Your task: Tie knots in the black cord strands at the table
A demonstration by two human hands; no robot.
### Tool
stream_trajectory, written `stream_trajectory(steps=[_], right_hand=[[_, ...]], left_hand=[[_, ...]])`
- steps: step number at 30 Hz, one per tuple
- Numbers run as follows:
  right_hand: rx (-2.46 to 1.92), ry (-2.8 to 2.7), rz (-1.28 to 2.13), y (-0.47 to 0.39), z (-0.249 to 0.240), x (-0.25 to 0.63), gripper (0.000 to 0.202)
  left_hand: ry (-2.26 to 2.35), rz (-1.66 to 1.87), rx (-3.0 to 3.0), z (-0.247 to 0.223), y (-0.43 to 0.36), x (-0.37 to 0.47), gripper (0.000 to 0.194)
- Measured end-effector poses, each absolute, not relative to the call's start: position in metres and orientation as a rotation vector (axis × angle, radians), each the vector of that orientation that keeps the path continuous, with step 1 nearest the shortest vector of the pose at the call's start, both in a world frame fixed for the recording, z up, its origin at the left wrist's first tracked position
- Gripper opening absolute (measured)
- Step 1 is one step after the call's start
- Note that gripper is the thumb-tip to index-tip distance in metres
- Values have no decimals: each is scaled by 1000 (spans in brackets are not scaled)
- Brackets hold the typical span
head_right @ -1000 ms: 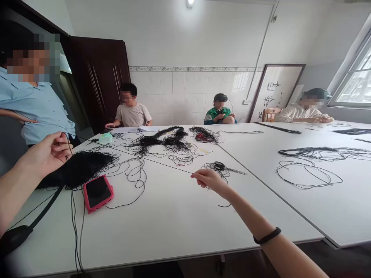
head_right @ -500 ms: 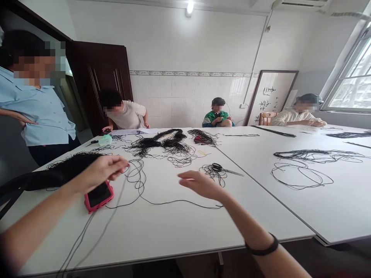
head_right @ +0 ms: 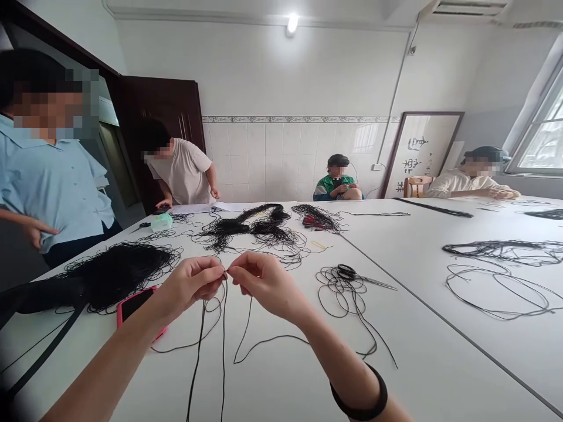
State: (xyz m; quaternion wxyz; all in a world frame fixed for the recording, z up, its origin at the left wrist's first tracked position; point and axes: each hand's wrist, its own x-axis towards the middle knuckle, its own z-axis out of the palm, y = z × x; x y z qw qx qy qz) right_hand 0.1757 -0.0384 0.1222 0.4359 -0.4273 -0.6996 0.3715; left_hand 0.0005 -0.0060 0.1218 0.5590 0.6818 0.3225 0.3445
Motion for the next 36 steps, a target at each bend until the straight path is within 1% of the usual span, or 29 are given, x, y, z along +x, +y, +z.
stream_trajectory(steps=[5, 10, 16, 18, 20, 23, 24, 28, 33, 36], right_hand=[[-1086, -1774, 645, -31, 141, 171, 16], [-1093, -1836, 269, -32, 139, 169, 17], [-1045, -1878, 56, -27, 135, 174, 15], [-1046, -1884, -69, -27, 136, 176, 13], [-1040, -1854, -273, -30, 138, 177, 6], [-1010, -1805, -475, -38, 139, 173, 10], [-1008, -1823, -479, -41, 138, 171, 9], [-1093, -1894, -425, -45, 130, 159, 17], [-1106, -1788, -227, -39, 126, 161, 9], [-999, -1833, -229, -36, 129, 168, 18]], left_hand=[[737, 855, 1666, 140, 8, 2, 21], [815, 850, 1798, 142, 13, 0, 22], [841, 845, 1763, 140, 9, -2, 19], [831, 873, 1721, 140, 7, -1, 22], [877, 935, 1658, 139, 6, 1, 30], [975, 1054, 1570, 139, 6, 3, 35], [988, 1083, 1547, 139, 6, 4, 34], [979, 1073, 1496, 142, 5, 8, 32], [987, 1080, 1454, 144, 3, 10, 30], [986, 1102, 1437, 143, 4, 8, 29]])
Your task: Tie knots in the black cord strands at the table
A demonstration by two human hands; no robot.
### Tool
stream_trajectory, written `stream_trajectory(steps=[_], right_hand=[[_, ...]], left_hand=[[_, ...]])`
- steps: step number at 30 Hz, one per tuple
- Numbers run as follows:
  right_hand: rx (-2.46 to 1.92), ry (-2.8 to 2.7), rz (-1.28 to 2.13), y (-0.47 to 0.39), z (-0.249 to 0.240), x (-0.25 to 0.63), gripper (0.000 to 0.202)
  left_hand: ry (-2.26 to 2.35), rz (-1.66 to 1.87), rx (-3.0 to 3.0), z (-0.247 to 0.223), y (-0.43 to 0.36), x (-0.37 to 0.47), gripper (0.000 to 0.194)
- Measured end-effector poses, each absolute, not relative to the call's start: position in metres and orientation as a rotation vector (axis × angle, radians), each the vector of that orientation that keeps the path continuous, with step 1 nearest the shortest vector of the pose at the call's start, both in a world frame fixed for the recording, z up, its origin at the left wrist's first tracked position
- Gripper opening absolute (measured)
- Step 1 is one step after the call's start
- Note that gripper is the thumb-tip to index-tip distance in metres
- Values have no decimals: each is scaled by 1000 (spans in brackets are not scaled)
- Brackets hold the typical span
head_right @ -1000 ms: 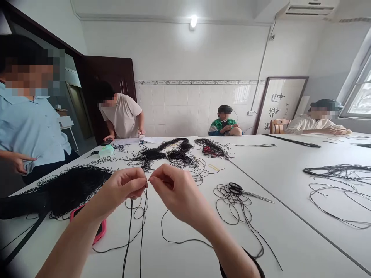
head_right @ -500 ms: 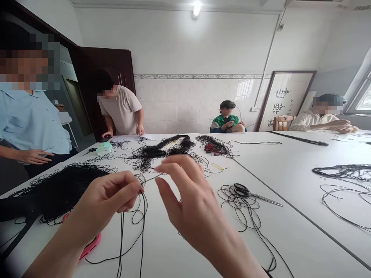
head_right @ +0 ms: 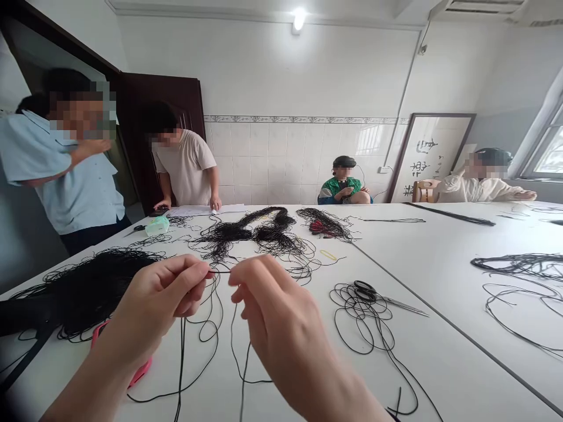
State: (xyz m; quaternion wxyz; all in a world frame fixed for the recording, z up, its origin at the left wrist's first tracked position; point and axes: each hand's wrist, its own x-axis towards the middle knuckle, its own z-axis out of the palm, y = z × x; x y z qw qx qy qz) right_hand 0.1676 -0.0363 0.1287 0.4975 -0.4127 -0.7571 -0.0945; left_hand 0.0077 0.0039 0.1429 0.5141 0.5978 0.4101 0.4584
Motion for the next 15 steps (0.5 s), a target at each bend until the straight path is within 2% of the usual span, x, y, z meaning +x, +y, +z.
stream_trajectory(steps=[2, 4, 8, 12, 15], right_hand=[[-974, -1869, -340, -34, 130, 170, 24], [-1029, -1869, -400, -30, 129, 170, 19], [-1058, -1878, -195, -23, 127, 168, 8], [-985, -1777, 69, -21, 131, 171, 15], [-1000, -1701, -18, -26, 135, 174, 16]], left_hand=[[954, 1088, 1422, 141, 4, 6, 30], [896, 1054, 1403, 140, 4, 5, 32], [756, 974, 1320, 139, 5, 3, 37], [589, 967, 1045, 143, 8, 1, 34], [544, 1005, 905, 144, 11, 0, 25]])
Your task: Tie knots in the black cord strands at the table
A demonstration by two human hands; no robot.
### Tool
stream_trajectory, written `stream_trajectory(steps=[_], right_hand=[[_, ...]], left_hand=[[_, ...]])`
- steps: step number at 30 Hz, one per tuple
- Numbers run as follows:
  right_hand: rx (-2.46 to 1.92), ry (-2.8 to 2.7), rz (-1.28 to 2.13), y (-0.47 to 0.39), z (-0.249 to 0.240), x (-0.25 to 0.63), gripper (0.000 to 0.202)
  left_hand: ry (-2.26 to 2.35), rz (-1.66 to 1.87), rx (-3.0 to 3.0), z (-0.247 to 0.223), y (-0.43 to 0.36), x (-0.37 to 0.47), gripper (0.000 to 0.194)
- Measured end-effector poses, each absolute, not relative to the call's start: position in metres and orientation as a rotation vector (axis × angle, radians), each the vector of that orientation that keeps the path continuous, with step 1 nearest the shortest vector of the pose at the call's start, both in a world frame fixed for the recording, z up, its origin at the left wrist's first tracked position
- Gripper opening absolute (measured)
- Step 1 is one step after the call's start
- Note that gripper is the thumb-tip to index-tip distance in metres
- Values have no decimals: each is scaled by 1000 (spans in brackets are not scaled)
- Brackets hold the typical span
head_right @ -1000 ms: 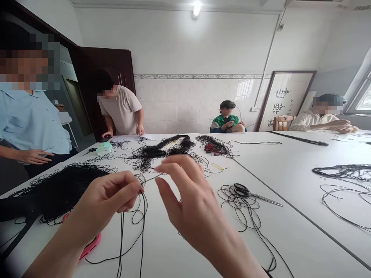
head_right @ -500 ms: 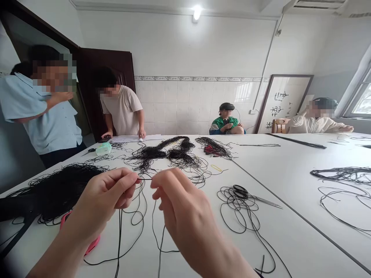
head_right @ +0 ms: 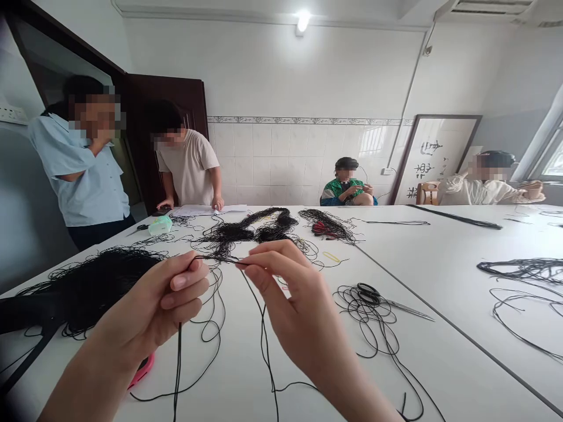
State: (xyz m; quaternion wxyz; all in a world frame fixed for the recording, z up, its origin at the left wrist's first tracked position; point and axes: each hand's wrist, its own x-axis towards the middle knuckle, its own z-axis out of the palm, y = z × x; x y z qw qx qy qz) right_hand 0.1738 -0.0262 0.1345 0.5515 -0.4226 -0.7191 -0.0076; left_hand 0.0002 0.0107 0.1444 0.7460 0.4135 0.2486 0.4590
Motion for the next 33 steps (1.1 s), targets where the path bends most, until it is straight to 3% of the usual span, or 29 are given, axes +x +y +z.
stream_trajectory(steps=[4, 7, 14, 20, 33], right_hand=[[-1056, -1587, -428, -38, 135, 173, 10], [-961, -1714, -533, -46, 134, 173, 8], [-900, -2019, -454, -45, 132, 172, 25], [-940, -1879, -313, -44, 136, 171, 10], [-994, -1857, -231, -44, 136, 173, 13]], left_hand=[[627, 1061, 958, 143, 12, 2, 27], [695, 1089, 1079, 141, 11, 4, 32], [884, 1103, 1485, 136, 5, 8, 36], [785, 956, 1562, 135, 1, 6, 30], [848, 885, 1596, 138, -2, 7, 26]])
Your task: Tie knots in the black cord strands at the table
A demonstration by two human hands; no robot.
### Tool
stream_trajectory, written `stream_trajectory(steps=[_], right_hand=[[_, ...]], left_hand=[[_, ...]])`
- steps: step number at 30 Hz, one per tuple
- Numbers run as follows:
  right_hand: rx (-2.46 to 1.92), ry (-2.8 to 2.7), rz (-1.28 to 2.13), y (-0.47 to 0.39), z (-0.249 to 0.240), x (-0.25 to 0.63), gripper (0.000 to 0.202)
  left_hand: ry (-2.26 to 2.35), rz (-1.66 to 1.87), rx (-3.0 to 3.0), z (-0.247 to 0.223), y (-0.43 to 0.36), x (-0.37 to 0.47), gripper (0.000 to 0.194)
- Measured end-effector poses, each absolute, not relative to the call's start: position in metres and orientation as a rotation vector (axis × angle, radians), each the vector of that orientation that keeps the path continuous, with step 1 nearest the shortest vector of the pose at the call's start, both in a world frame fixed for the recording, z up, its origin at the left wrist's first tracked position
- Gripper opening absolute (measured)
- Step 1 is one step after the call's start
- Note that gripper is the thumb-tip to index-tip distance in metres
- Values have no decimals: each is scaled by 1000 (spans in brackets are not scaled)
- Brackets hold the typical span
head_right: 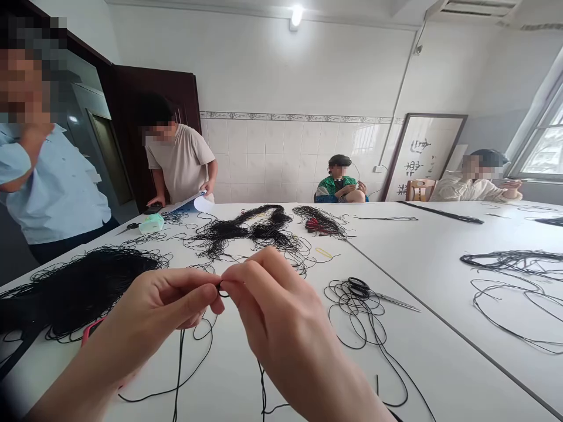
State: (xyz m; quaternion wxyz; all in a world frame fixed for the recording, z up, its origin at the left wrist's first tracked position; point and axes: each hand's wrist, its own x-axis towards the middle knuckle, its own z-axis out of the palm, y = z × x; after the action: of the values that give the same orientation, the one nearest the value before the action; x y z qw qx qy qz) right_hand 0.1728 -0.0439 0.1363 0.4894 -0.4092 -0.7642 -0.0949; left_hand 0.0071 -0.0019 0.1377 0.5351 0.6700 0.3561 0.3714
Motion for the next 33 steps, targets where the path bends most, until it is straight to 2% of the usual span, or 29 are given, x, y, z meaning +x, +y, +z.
stream_trajectory(steps=[10, 13, 16, 21, 26, 33], right_hand=[[-1042, -1874, -217, -42, 134, 173, 13], [-1060, -1837, -324, -43, 135, 174, 5], [-1080, -1816, -428, -47, 136, 175, 7], [-1202, -2009, -386, -50, 133, 175, 7], [-1184, -1942, -372, -52, 136, 176, 4], [-1202, -1850, -260, -46, 137, 179, 9]], left_hand=[[863, 872, 1606, 137, -2, 10, 25], [870, 910, 1608, 136, -1, 10, 26], [898, 941, 1593, 136, 0, 9, 26], [895, 980, 1575, 136, 4, 8, 25], [958, 983, 1659, 137, 3, 9, 27], [934, 785, 1784, 137, -3, 11, 25]])
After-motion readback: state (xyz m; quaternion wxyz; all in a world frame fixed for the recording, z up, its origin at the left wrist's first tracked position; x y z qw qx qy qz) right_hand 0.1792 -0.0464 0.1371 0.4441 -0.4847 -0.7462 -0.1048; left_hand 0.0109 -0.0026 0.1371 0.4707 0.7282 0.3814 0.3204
